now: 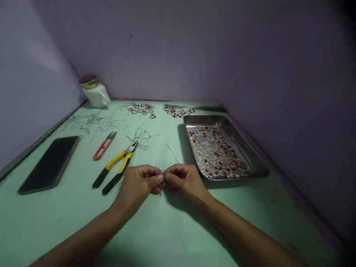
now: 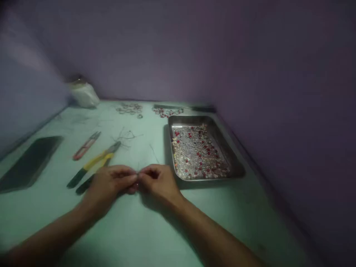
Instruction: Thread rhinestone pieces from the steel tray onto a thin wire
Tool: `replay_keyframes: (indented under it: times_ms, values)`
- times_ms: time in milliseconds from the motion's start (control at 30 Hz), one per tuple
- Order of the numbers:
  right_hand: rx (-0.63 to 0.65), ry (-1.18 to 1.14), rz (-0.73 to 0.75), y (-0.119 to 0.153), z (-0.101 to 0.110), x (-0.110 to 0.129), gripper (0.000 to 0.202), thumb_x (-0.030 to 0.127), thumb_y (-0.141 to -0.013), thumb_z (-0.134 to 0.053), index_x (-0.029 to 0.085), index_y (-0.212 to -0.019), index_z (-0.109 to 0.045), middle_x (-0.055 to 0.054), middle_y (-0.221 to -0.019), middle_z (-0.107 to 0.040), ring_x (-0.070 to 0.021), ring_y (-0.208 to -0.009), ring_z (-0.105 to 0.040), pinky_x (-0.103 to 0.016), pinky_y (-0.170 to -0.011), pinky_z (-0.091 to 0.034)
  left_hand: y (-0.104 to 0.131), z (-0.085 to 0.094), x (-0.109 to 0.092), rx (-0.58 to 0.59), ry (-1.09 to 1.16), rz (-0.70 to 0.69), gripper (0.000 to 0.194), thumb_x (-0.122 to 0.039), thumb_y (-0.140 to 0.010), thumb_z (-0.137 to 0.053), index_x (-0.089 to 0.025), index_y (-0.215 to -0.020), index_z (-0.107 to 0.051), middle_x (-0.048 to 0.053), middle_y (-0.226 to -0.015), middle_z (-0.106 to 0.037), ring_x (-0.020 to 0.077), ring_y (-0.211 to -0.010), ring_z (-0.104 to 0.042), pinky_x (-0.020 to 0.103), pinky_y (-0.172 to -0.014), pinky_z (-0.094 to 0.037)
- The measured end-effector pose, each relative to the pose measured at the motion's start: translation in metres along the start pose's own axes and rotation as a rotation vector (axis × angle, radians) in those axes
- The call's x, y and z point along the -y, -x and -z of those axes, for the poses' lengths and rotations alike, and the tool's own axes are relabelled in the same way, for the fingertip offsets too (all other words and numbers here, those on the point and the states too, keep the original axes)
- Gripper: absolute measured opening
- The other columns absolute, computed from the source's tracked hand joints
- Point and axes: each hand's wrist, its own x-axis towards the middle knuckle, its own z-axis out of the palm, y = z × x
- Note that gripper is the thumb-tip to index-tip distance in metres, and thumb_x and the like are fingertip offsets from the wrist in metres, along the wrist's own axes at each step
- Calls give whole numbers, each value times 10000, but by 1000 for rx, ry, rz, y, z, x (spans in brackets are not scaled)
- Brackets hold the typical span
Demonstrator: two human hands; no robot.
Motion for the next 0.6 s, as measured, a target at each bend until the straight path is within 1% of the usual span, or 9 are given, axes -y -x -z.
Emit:
replay_keyframes:
  times_ms: [133, 333, 500, 600]
  values:
    - [-17, 21, 33, -1, 5, 2, 61, 195, -612, -619, 136, -597, -623, 21, -489, -570, -78, -429, -458, -227, -442, -363, -2, -3, -5, 0, -101, -24, 56, -157, -644, -657, -103, -627, -650, 1, -466, -616, 99, -431, -554, 189, -442, -451]
    - [-29, 90, 108, -1, 8, -3, 41, 189, -628, -618, 150, -616, -626, 18, -510, -554, -86, -455, -459, -235, -447, -364, -2, -2, -5, -7, -213, -60, 57, -147, -647, -636, -126, -595, -650, -17, -438, -587, 77, -373, -477, 180, -376, -380]
    - [1, 136, 144, 1, 10, -5, 47, 187, -650, -619, 154, -619, -632, 8, -516, -563, -97, -468, -473, -249, -464, -372, 0, -2, -7, 21, -244, -92, 73, -127, -649, -625, -129, -584, -658, -14, -445, -587, 84, -393, -487, 189, -401, -392]
    - [34, 147, 145, 2, 12, -3, 60, 198, -657, -624, 155, -616, -633, -1, -524, -574, -103, -485, -485, -255, -478, -372, 0, -1, -8, 46, -219, -68, 57, -119, -639, -625, -123, -591, -655, -3, -450, -597, 93, -397, -496, 200, -409, -394]
